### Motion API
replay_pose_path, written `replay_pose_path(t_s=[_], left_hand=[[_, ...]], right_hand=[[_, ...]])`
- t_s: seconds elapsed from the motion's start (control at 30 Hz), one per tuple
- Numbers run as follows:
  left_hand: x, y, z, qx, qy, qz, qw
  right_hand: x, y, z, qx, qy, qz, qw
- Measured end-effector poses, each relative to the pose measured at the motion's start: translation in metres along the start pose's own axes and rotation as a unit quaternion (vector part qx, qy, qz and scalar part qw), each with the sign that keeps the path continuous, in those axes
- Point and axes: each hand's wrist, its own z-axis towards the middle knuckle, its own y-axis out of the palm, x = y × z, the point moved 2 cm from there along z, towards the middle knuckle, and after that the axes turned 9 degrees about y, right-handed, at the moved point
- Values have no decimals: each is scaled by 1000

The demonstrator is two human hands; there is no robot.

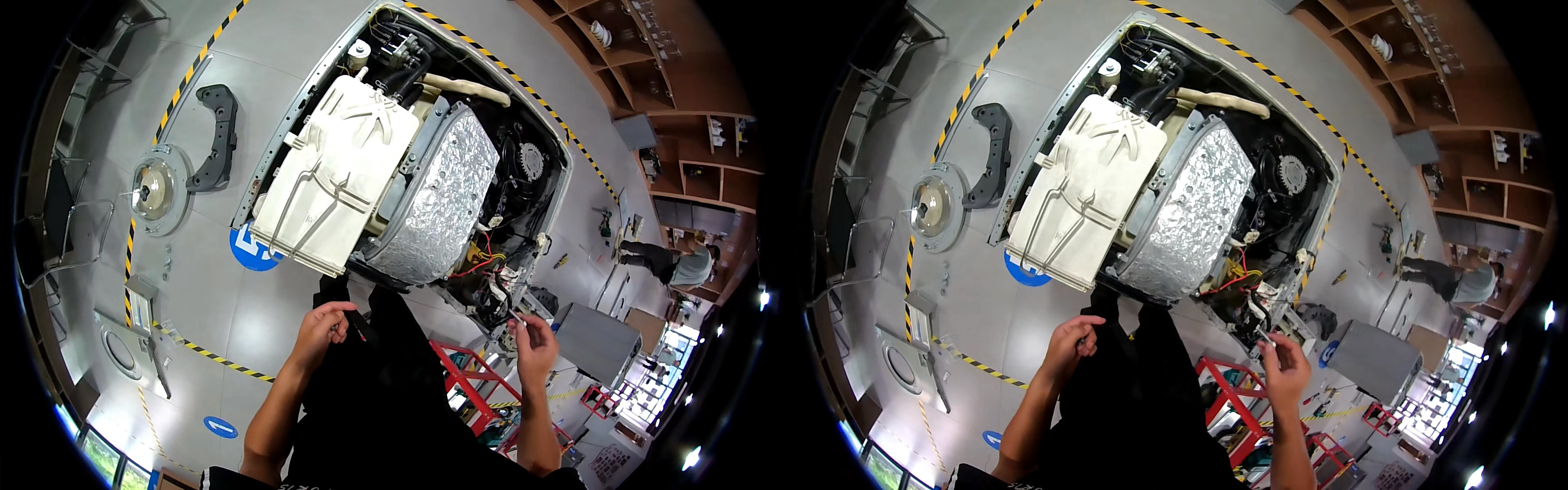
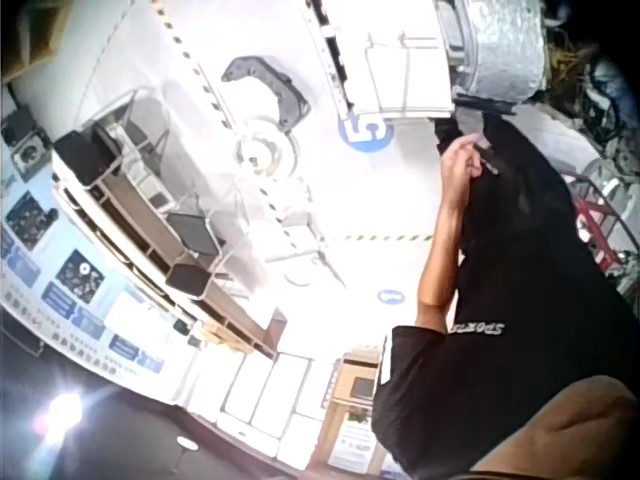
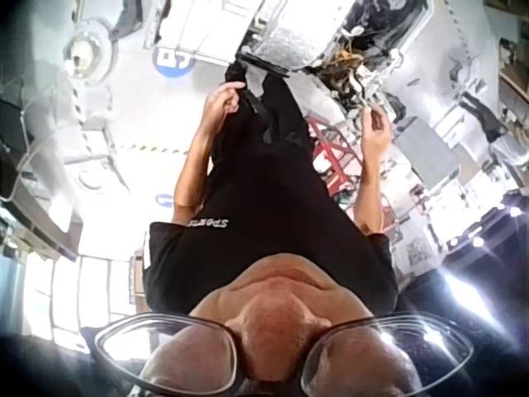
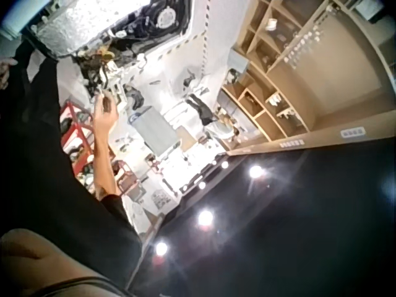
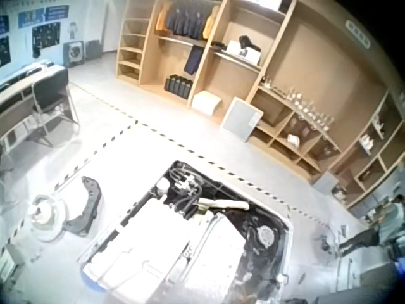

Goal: The person manipulates electrical connectors and wires inside the top of a washing machine. They then use a screwdriver and an electric drill to work on internal components and secure screws.

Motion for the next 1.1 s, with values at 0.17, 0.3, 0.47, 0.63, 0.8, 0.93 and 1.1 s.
replay_pose_path(t_s=[0.17, 0.3, 0.47, 0.63, 0.8, 0.93, 1.1], left_hand=[[10, -7, 1, 24, -24, 20, 999], [16, -19, -4, 28, -27, 47, 998], [19, -25, -5, 28, -29, 64, 997], [20, -16, -4, -4, -39, 53, 998], [23, -7, 4, -5, -51, 76, 996], [14, -3, 10, -11, -42, 112, 993], [8, 11, 13, 16, -70, 140, 988]], right_hand=[[-56, 51, 60, -90, -54, 11, 994], [-90, 87, 111, -153, -21, 52, 987], [-99, 115, 114, -169, -25, 58, 984], [-63, 114, 89, -166, 44, 54, 984], [-29, 103, 61, -152, 84, 70, 982], [1, 94, 32, -155, 137, 73, 976], [48, 83, 1, -175, 171, 140, 960]])
